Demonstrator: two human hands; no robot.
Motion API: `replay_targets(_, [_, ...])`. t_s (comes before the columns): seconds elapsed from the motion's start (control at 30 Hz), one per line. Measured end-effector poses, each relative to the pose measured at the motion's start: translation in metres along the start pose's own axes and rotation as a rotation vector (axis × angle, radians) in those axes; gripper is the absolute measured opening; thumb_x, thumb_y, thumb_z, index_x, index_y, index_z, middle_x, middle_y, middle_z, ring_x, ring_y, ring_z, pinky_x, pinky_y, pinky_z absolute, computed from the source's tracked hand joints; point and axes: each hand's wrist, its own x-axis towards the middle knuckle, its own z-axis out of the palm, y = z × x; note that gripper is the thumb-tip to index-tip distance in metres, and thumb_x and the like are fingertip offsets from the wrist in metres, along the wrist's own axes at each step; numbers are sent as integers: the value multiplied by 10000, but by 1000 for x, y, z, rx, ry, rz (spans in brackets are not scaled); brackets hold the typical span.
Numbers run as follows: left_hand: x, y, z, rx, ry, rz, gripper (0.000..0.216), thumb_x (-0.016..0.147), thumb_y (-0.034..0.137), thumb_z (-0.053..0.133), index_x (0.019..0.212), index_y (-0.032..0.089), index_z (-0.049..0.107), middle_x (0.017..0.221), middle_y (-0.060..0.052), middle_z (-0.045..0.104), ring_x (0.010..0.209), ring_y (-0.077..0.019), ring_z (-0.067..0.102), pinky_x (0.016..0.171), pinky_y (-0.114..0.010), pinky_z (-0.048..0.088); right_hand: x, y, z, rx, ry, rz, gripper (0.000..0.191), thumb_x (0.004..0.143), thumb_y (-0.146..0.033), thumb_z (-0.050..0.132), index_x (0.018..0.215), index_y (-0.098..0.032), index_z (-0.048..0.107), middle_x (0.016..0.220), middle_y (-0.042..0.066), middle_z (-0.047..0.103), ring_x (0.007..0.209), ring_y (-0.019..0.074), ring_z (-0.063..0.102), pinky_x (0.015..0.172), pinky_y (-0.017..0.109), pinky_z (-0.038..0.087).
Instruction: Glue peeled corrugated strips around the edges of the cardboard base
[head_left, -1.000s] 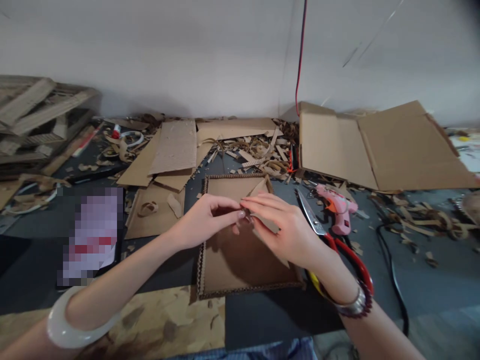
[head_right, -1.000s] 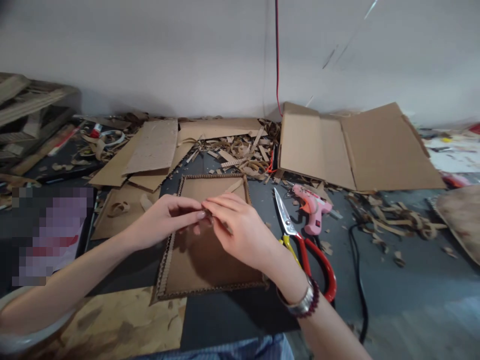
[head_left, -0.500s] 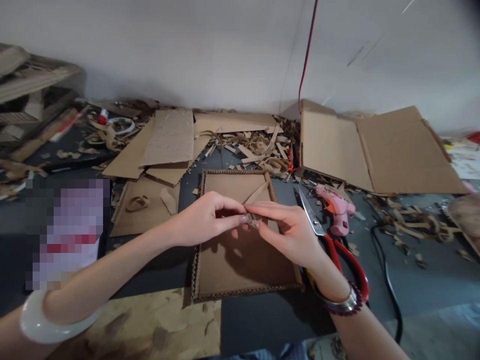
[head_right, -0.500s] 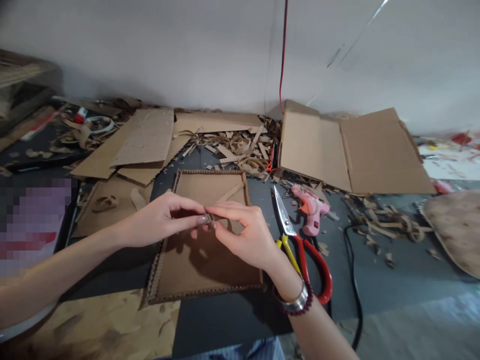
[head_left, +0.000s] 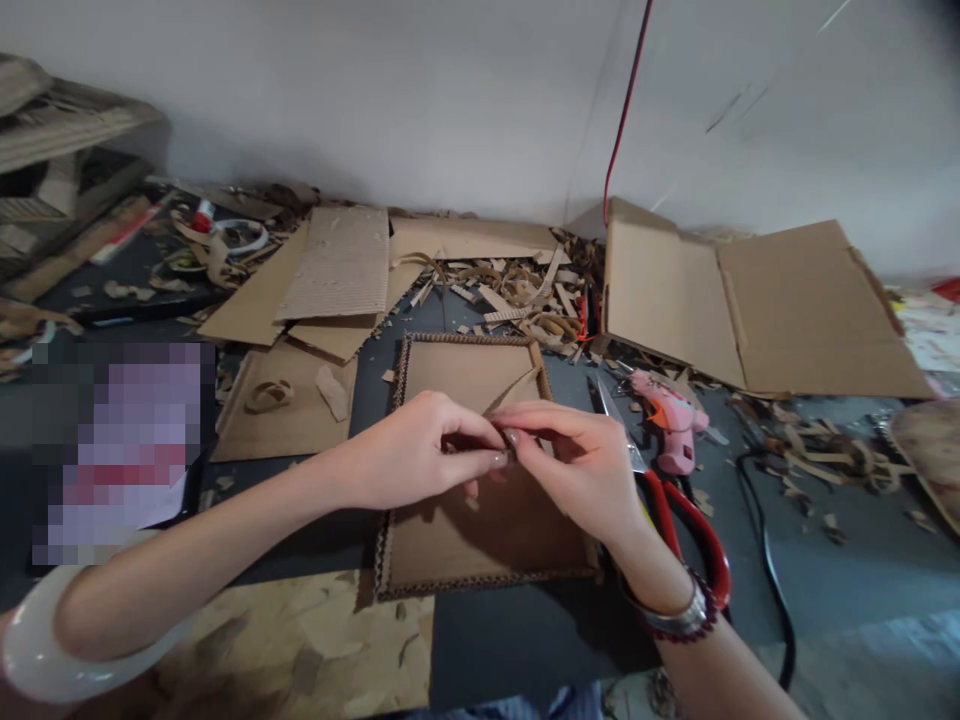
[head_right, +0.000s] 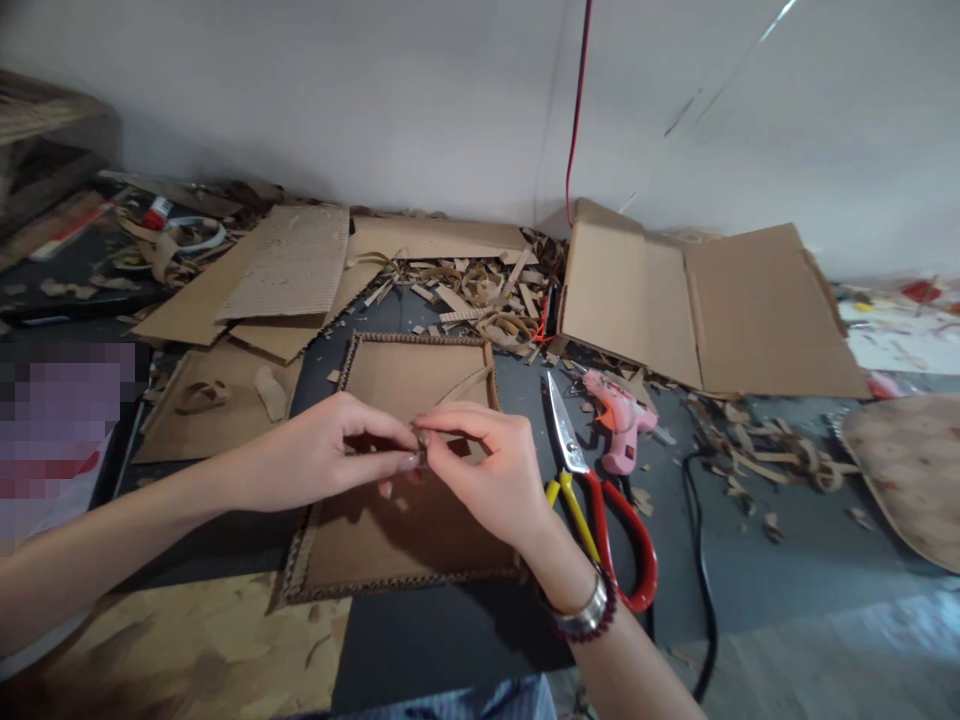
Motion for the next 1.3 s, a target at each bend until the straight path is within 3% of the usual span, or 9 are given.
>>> replay_targets(0.13, [3, 1, -5, -110, 92, -44, 170, 799, 237, 527, 779, 151, 672, 683, 3, 683, 540, -83, 593, 521, -159, 427, 2, -1, -5, -10, 121, -129, 173, 742, -80, 579, 846, -197, 650, 872, 43, 654, 849, 157, 611, 752, 292, 509])
replay_targets(0.23, [3, 0, -6, -177, 120, -61, 165, 800, 246, 529, 823, 156, 666, 709, -1, 680, 556, -82, 588, 483, -159, 398, 3, -2, -6, -77, 107, -178, 180, 728, -63, 592, 829, -201, 647, 849, 37, 653, 838, 158, 609, 775, 305, 497])
replay_targets(0.43, [2, 3, -6, -184, 118, -69, 170, 813, 258, 519, 860, 160, 649, 640, 12, 641, 559, -88, 572, 476, -166, 387, 3, -2, -5, -96, 83, -162, 152, 750, -79, 583, 817, -198, 649, 817, 31, 666, 799, 149, 613, 745, 289, 502])
replay_targets(0.57, [4, 3, -5, -219, 188, -129, 127, 769, 254, 577, 782, 136, 620, 586, 14, 626, 552, -96, 579, 504, -174, 427, 2, -4, -3, -27, 92, -65, 133, 753, -89, 583, 787, -198, 652, 777, 10, 665, 697, 115, 610, 621, 223, 509])
replay_targets(0.77, [4, 1, -2, -236, 247, -88, 258, 756, 231, 590, 999, 144, 574, 664, 5, 668, 567, -107, 614, 540, -194, 477, 1, -5, -4, 25, 97, -12, 139, 750, -95, 586, 781, -208, 661, 747, -2, 662, 667, 114, 606, 570, 219, 502])
replay_targets(0.87, [3, 0, -2, -182, 255, -71, 200, 758, 241, 584, 911, 127, 646, 650, -9, 676, 565, -108, 613, 580, -205, 500, 1, -5, -5, 84, 88, 10, 131, 757, -106, 587, 784, -211, 660, 757, 3, 656, 679, 121, 607, 602, 240, 512])
replay_targets(1.1, [2, 0, -1, -154, 315, -47, 214, 748, 235, 602, 925, 158, 693, 682, -13, 719, 589, -125, 654, 593, -191, 522, 2, -2, -3, 229, 89, 14, 128, 755, -112, 594, 776, -227, 646, 839, 9, 558, 734, 116, 588, 632, 241, 530])
replay_targets(1.3, [-2, 6, 0, -55, 360, -45, 160, 741, 225, 609, 845, 162, 712, 680, -5, 726, 568, -122, 657, 563, -169, 515, 3, -2, -4, -41, 124, -184, 159, 735, -84, 607, 804, -220, 652, 871, 43, 604, 913, 188, 575, 845, 367, 469])
